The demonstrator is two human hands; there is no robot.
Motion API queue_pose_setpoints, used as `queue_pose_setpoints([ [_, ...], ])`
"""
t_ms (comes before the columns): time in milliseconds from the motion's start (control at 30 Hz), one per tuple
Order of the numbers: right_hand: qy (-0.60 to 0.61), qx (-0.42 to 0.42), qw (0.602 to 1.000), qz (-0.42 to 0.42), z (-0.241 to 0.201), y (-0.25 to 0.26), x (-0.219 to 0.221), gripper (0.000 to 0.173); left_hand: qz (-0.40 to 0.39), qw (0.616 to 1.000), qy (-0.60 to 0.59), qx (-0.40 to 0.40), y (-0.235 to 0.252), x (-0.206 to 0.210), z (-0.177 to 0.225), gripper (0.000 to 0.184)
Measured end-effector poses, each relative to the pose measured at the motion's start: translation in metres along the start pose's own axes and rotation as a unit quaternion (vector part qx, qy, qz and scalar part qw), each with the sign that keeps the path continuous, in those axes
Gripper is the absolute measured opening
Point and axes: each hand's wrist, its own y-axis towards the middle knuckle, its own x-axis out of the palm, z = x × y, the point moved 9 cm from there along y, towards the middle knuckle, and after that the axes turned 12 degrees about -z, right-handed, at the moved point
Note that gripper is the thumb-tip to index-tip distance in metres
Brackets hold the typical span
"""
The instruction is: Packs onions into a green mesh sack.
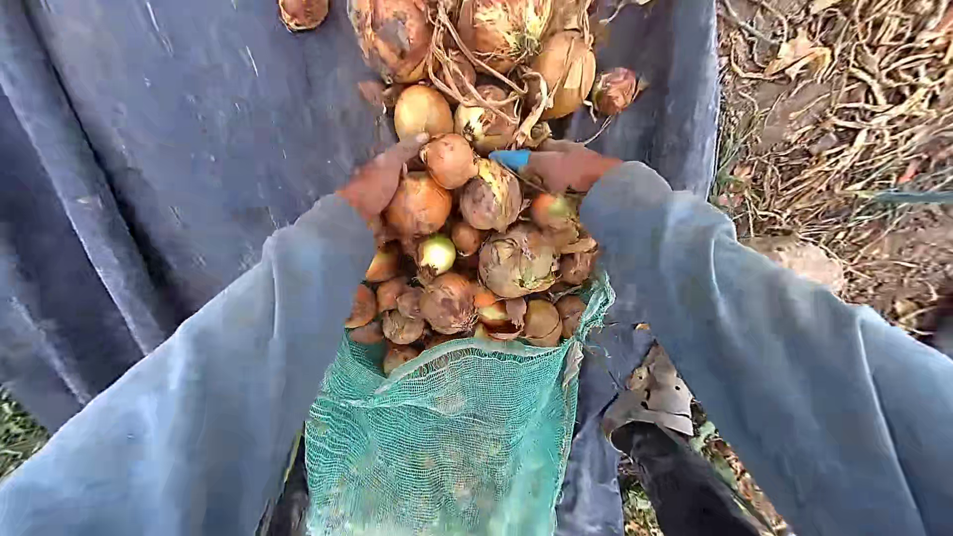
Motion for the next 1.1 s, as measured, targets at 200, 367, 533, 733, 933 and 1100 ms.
queue_pose_setpoints([
  [200,0.054,0.013,0.997,-0.062,0.012,-0.01,0.07,0.054,-0.096,0.971,0.219,-0.021,-0.021,0.05,-0.004,0.066],
  [367,0.09,0.05,0.99,-0.099,0.017,-0.059,0.17,0.053,-0.155,0.929,0.324,-0.094,-0.061,0.076,-0.057,0.063],
  [533,-0.015,0.068,0.957,-0.282,0.004,-0.154,0.331,0.075,-0.241,0.813,0.447,-0.285,-0.18,0.115,-0.2,0.091],
  [733,0.216,-0.009,0.976,-0.021,0.047,-0.171,0.233,0.049,-0.198,0.931,0.304,-0.035,-0.223,0.156,-0.156,0.038],
  [933,0.162,0.206,0.94,0.219,0.138,-0.073,0.103,0.09,0.243,0.859,0.442,0.086,-0.096,0.004,-0.022,0.066],
  [1100,0.173,0.141,0.951,0.216,0.107,-0.059,0.105,0.064,0.175,0.929,0.324,0.047,-0.044,-0.001,-0.05,0.054],
])
